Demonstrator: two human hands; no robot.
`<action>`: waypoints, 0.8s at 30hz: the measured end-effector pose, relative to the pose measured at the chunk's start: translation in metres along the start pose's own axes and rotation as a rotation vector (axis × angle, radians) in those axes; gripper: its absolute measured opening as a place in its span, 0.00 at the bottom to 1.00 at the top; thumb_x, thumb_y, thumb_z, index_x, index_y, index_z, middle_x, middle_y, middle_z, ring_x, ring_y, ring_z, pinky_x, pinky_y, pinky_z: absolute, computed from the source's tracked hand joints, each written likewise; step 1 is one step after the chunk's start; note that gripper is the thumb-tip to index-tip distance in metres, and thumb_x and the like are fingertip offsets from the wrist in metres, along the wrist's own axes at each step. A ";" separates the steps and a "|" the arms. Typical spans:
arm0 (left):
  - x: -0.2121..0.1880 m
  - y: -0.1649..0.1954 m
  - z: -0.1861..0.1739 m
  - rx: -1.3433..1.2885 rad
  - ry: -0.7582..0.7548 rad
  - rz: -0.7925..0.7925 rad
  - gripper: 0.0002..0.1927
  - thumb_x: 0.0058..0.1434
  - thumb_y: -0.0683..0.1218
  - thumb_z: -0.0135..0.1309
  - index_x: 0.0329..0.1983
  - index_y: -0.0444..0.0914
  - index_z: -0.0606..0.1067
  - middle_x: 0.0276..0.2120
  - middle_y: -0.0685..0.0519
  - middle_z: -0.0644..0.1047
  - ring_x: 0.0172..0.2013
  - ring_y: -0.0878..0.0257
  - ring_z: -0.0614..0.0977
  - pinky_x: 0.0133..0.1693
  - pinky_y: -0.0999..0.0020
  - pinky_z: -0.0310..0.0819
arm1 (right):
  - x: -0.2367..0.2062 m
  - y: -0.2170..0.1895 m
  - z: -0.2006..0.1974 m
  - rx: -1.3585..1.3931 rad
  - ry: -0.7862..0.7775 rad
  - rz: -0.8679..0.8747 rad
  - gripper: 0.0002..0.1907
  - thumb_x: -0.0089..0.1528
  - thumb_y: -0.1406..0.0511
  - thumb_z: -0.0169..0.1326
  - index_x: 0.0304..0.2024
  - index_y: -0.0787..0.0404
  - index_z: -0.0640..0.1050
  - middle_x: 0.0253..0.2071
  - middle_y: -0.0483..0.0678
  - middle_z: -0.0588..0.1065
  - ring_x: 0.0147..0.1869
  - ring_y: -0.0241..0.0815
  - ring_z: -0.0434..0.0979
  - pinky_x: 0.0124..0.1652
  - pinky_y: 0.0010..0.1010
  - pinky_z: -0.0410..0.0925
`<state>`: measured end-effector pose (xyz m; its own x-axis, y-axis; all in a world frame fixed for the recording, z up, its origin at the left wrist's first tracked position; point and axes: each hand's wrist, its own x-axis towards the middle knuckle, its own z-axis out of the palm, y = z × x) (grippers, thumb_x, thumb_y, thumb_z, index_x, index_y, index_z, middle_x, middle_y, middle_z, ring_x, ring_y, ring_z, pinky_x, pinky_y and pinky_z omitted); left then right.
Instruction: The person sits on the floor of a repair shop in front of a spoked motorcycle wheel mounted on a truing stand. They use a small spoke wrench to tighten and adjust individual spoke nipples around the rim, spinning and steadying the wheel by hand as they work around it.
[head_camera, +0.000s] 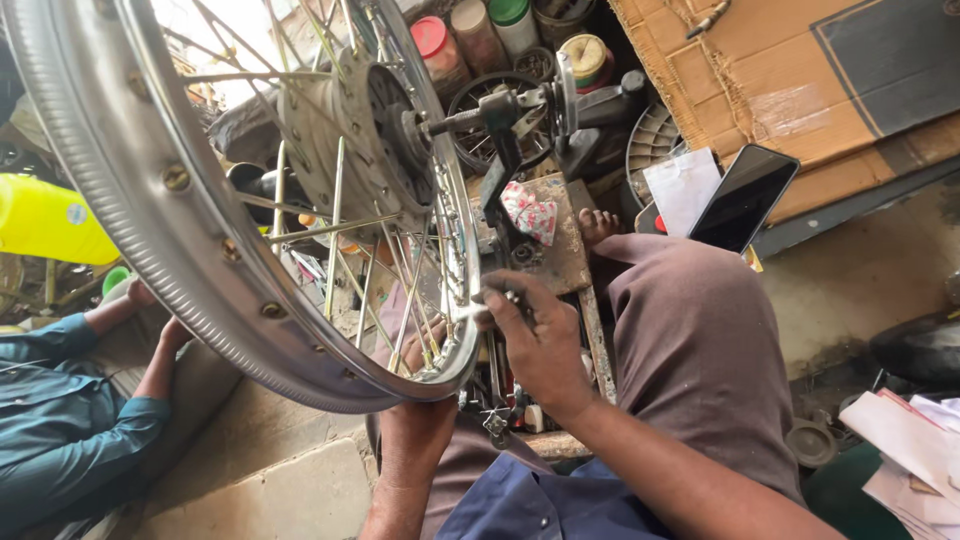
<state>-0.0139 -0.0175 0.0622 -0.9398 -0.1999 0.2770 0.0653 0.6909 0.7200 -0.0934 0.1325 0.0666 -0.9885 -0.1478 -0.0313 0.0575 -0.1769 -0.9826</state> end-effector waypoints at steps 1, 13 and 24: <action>0.000 -0.001 0.001 0.004 0.003 0.003 0.26 0.55 0.35 0.60 0.58 0.35 0.75 0.53 0.44 0.80 0.55 0.51 0.82 0.56 0.60 0.75 | -0.003 -0.001 0.000 -0.072 -0.016 0.000 0.11 0.67 0.64 0.55 0.51 0.62 0.79 0.40 0.49 0.84 0.39 0.37 0.83 0.38 0.29 0.75; -0.012 -0.012 0.006 0.029 -0.026 -0.089 0.26 0.56 0.39 0.64 0.59 0.35 0.73 0.54 0.44 0.80 0.55 0.53 0.82 0.56 0.62 0.76 | -0.004 0.012 -0.002 -0.074 -0.146 -0.050 0.14 0.69 0.66 0.52 0.57 0.61 0.76 0.45 0.50 0.83 0.45 0.42 0.84 0.45 0.32 0.76; -0.016 -0.027 0.007 0.146 -0.050 -0.175 0.26 0.55 0.42 0.64 0.59 0.38 0.75 0.52 0.46 0.80 0.52 0.57 0.83 0.54 0.62 0.77 | 0.058 0.037 -0.013 0.309 0.080 0.234 0.11 0.67 0.66 0.55 0.50 0.63 0.76 0.33 0.51 0.79 0.28 0.36 0.79 0.28 0.28 0.75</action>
<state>-0.0031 -0.0283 0.0344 -0.9483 -0.2931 0.1216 -0.1457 0.7428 0.6535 -0.1505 0.1301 0.0259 -0.9506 -0.1449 -0.2744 0.3103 -0.4333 -0.8461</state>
